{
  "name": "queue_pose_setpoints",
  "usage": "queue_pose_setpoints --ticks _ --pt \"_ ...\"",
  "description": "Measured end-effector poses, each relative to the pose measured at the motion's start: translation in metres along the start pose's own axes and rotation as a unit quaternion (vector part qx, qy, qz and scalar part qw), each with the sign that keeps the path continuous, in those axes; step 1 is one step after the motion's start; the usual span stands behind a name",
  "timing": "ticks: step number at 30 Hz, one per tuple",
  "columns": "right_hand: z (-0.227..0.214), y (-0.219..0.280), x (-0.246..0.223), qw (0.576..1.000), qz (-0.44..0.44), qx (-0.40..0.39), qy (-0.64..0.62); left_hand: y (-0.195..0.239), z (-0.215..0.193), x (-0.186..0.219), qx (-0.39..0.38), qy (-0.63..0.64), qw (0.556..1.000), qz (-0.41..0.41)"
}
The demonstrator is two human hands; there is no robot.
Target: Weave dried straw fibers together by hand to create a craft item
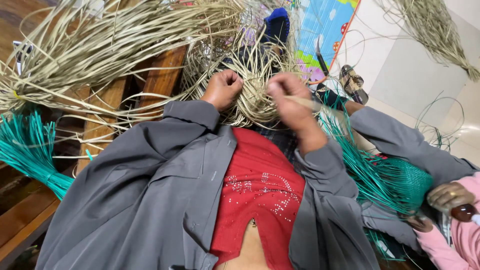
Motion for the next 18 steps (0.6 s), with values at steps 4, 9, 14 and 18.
queue_pose_setpoints --ticks 4,9,14,18 --pt "-0.004 -0.016 -0.025 0.999 -0.023 -0.003 0.044 0.003 0.002 0.011 -0.003 -0.011 1.0 0.01" --pt "0.045 -0.003 0.028 0.936 0.114 -0.198 0.266 0.009 0.001 0.017 -0.003 -0.008 1.0 0.012" --pt "0.04 -0.005 0.027 0.926 0.063 -0.155 0.338 0.007 0.005 0.015 -0.009 -0.018 0.999 0.025" --pt "0.044 -0.002 0.03 0.94 -0.044 -0.118 0.318 0.007 0.007 0.013 -0.018 -0.013 0.999 0.032"
Point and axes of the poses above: each hand's wrist, its own y-axis away from the middle knuckle, its own z-axis out of the palm, x = y × z, the point moved 9 cm from there along -y, towards the middle knuckle, and after that the axes turned 3 degrees about -z, right-handed, at the moved point
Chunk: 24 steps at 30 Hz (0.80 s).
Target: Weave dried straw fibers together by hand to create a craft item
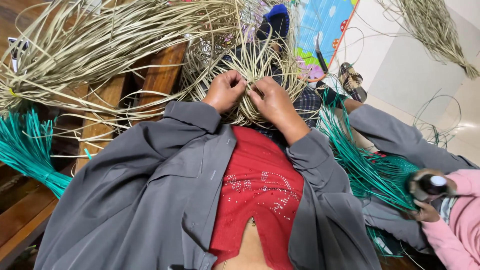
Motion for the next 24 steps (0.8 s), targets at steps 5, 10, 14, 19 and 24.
queue_pose_setpoints --ticks 5,10,14,19,24 --pt "0.017 0.011 0.031 0.985 0.098 -0.009 -0.142 0.005 -0.005 0.009 0.007 -0.006 1.0 0.015" --pt "0.0 0.002 0.018 0.941 0.181 0.001 -0.285 0.022 -0.003 0.041 0.003 -0.064 0.993 0.1" --pt "-0.017 -0.022 0.004 0.919 0.146 0.011 -0.367 0.033 0.005 0.066 -0.002 -0.2 0.959 0.2" --pt "-0.062 -0.028 -0.025 0.877 0.068 0.016 -0.475 0.021 0.0 0.028 -0.004 -0.103 0.992 0.076" --pt "0.013 -0.023 0.051 0.972 0.143 -0.067 -0.173 0.011 0.005 0.012 -0.002 -0.065 0.998 -0.005"
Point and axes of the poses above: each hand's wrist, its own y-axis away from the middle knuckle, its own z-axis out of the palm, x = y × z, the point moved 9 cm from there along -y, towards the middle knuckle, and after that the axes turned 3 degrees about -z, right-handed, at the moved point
